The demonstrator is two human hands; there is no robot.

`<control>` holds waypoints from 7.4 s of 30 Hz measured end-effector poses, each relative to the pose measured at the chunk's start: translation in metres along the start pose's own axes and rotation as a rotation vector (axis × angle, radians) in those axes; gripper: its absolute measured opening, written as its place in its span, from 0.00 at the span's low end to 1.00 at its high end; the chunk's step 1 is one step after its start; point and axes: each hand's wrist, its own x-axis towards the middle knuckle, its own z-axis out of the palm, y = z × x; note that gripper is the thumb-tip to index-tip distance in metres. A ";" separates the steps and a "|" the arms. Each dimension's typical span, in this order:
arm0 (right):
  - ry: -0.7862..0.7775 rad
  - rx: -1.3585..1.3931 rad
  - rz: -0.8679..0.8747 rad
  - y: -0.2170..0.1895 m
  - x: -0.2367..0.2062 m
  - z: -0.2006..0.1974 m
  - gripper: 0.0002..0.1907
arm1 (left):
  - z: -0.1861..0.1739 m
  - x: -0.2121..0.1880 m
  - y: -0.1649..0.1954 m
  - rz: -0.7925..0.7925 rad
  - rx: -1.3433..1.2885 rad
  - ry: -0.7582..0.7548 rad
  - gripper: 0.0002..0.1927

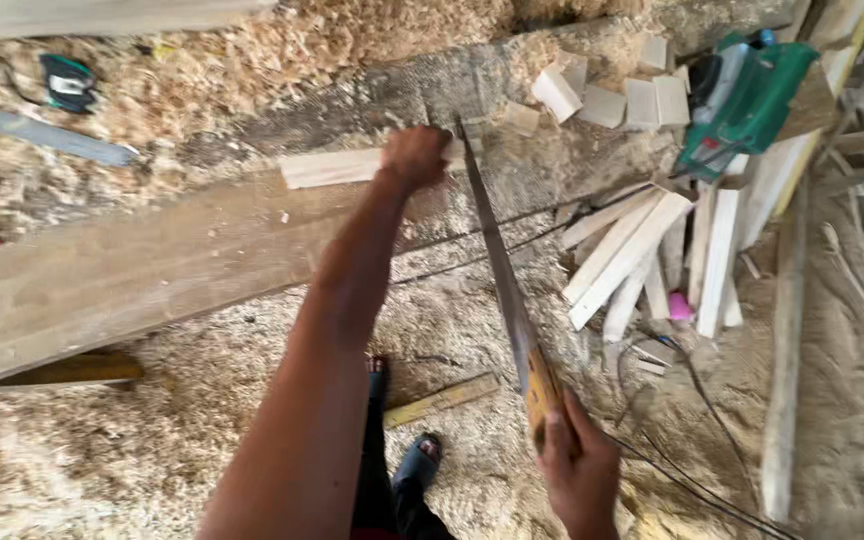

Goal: The person measures and marks several small wooden planks with a square and pencil, then uses a hand saw to cut each plank along the marked lines. The cut pieces are stacked on the workbench.

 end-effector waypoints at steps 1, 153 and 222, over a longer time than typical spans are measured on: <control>0.023 -0.003 -0.028 0.005 0.011 0.006 0.23 | 0.004 -0.001 0.002 -0.004 -0.006 -0.010 0.12; 0.005 -0.032 -0.355 -0.042 0.294 0.165 0.22 | -0.036 -0.032 0.015 0.000 0.021 -0.013 0.25; -1.023 -0.217 -0.981 -0.372 -0.073 0.872 0.28 | -0.178 -0.624 -0.467 -1.288 0.015 0.749 0.41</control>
